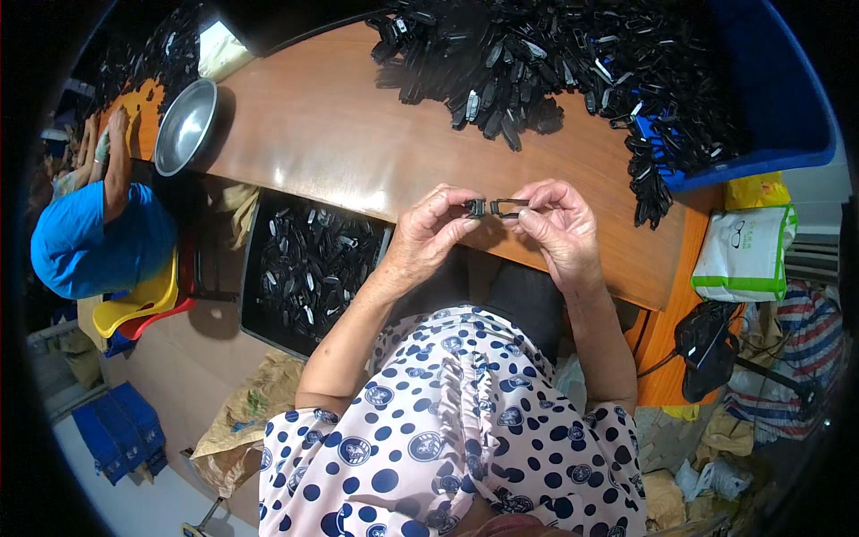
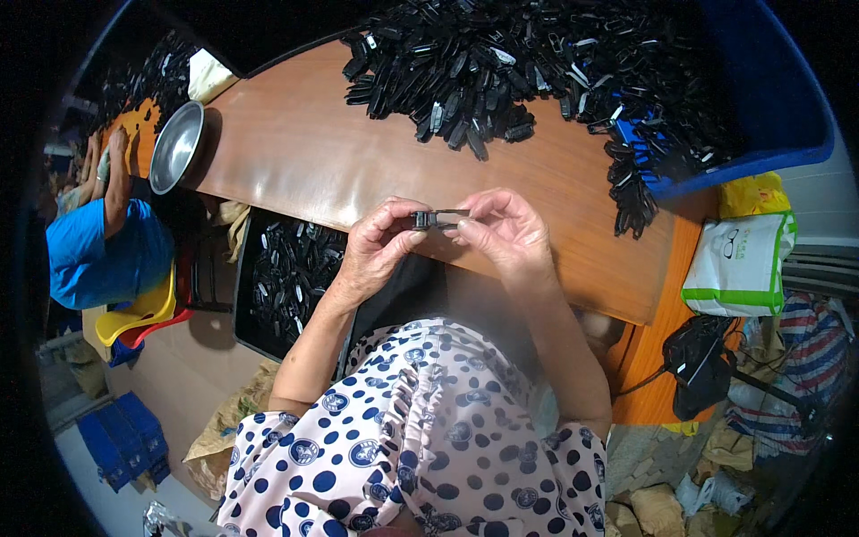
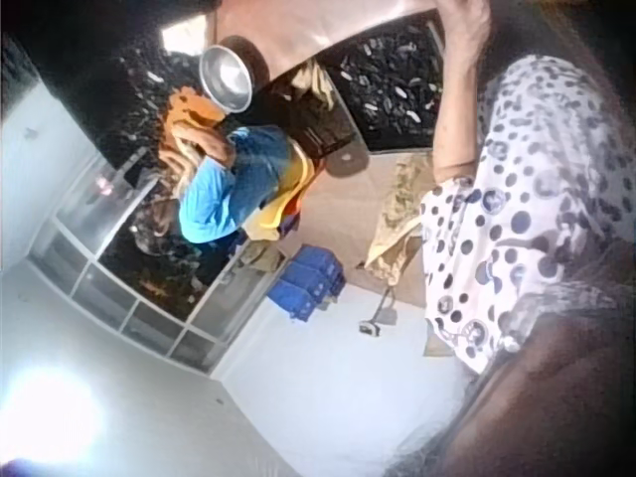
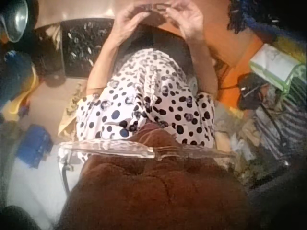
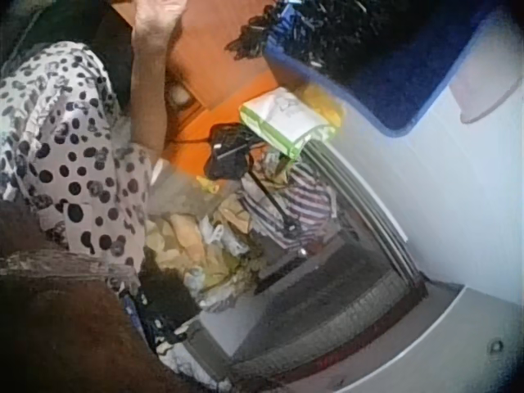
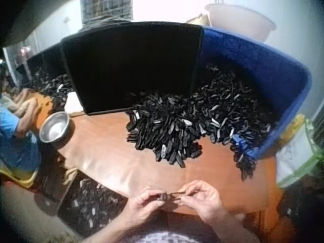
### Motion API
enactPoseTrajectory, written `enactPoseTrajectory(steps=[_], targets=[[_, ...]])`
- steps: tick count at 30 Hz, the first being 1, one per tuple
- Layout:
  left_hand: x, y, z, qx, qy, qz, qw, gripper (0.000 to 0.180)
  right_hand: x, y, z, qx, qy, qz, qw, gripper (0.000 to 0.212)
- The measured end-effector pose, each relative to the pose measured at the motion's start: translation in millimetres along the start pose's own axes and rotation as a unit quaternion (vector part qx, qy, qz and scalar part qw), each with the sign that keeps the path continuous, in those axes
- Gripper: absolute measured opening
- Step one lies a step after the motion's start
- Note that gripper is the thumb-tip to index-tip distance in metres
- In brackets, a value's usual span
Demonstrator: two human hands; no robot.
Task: The person repeatedly picks up small black plastic parts from a pile on the table, snaps the components together by hand, and places the assembled pieces onto the tabletop.
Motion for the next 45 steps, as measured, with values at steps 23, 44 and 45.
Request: enactPoseTrajectory(steps=[23,44,45], targets=[[-20,11,-22,0.206,0.158,0.017,0.966,0.025,-26,0,9,-0.072,0.13,0.05,0.988,0.011],[-12,33,-20,0.148,0.032,0.117,0.982,0.017,-38,-22,-2,-0.044,0.343,0.076,0.935,0.028],[-11,41,-18,0.151,0.034,0.119,0.981,0.017,-34,-21,0,-0.01,0.313,0.054,0.948,0.031]])
Point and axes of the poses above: each hand's wrist, its own x-axis towards the middle knuckle, its own y-axis out of the palm, z = x × y, the point moved 3 cm from there along x, towards the middle knuckle, and after that the axes turned 8 degrees about -y, right-handed, at the moved point
